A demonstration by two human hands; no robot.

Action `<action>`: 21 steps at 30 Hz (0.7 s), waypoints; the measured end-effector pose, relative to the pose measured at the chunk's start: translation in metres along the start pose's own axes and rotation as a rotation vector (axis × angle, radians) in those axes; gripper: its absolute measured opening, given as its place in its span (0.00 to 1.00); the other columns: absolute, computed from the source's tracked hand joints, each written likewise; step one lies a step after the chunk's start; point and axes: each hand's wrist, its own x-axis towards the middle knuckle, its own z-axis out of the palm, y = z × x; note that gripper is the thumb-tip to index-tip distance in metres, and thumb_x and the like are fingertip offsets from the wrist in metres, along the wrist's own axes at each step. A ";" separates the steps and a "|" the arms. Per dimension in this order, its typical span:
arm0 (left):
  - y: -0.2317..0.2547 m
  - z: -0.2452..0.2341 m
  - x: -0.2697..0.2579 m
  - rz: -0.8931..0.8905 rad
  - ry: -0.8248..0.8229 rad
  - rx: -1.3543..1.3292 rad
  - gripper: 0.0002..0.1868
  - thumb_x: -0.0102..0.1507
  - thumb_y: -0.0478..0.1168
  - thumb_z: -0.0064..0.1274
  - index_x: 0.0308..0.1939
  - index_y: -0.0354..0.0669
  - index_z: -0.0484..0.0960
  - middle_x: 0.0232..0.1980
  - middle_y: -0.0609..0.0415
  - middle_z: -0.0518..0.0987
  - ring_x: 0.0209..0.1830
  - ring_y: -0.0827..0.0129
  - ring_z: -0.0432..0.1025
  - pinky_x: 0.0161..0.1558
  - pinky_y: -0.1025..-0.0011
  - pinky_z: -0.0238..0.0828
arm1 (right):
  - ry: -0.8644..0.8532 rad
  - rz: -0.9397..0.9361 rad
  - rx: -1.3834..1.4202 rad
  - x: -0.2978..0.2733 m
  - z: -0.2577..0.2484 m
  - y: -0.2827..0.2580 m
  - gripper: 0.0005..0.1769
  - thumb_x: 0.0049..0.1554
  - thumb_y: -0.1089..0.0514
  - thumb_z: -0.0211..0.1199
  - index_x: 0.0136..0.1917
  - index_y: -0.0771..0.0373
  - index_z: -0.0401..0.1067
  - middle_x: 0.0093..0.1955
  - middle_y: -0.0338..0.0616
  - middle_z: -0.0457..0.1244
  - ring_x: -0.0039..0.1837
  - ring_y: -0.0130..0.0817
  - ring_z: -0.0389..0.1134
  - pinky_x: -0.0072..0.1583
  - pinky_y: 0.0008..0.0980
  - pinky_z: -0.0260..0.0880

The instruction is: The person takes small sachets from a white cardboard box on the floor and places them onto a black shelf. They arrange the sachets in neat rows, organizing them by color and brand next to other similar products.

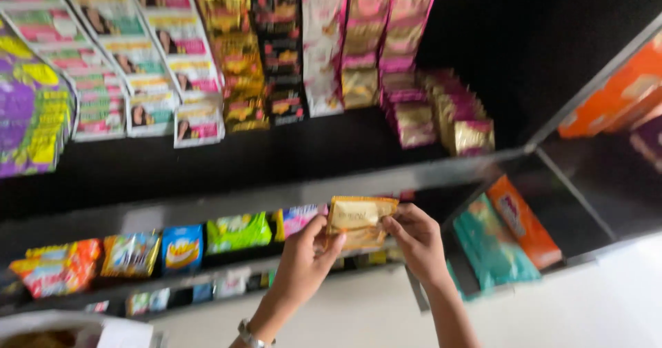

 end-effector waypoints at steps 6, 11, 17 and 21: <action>0.007 0.024 0.085 -0.232 0.014 0.398 0.14 0.70 0.42 0.52 0.41 0.30 0.82 0.29 0.37 0.75 0.23 0.65 0.64 0.31 0.65 0.63 | 0.009 -0.200 -0.220 0.098 -0.033 -0.043 0.08 0.58 0.67 0.65 0.52 0.70 0.74 0.44 0.42 0.72 0.48 0.23 0.72 0.50 0.24 0.71; -0.006 0.016 0.157 0.193 0.058 0.321 0.12 0.66 0.39 0.56 0.37 0.29 0.82 0.28 0.51 0.82 0.27 0.78 0.78 0.30 0.75 0.74 | -0.065 -0.331 -0.400 0.182 -0.051 -0.046 0.08 0.56 0.66 0.67 0.50 0.69 0.74 0.41 0.39 0.71 0.44 0.21 0.70 0.46 0.23 0.70; -0.027 -0.018 0.270 0.063 0.033 0.214 0.07 0.64 0.37 0.58 0.38 0.33 0.83 0.30 0.53 0.84 0.26 0.75 0.79 0.28 0.73 0.78 | -0.107 -0.395 -0.586 0.302 -0.058 -0.038 0.09 0.54 0.63 0.72 0.46 0.69 0.77 0.38 0.41 0.69 0.40 0.22 0.66 0.44 0.27 0.70; -0.064 -0.029 0.331 -0.026 0.055 0.192 0.07 0.63 0.35 0.58 0.38 0.31 0.83 0.28 0.52 0.84 0.21 0.71 0.79 0.24 0.72 0.78 | -0.063 -0.381 -0.907 0.381 -0.053 -0.035 0.12 0.51 0.56 0.74 0.44 0.65 0.79 0.36 0.42 0.71 0.39 0.23 0.68 0.44 0.30 0.71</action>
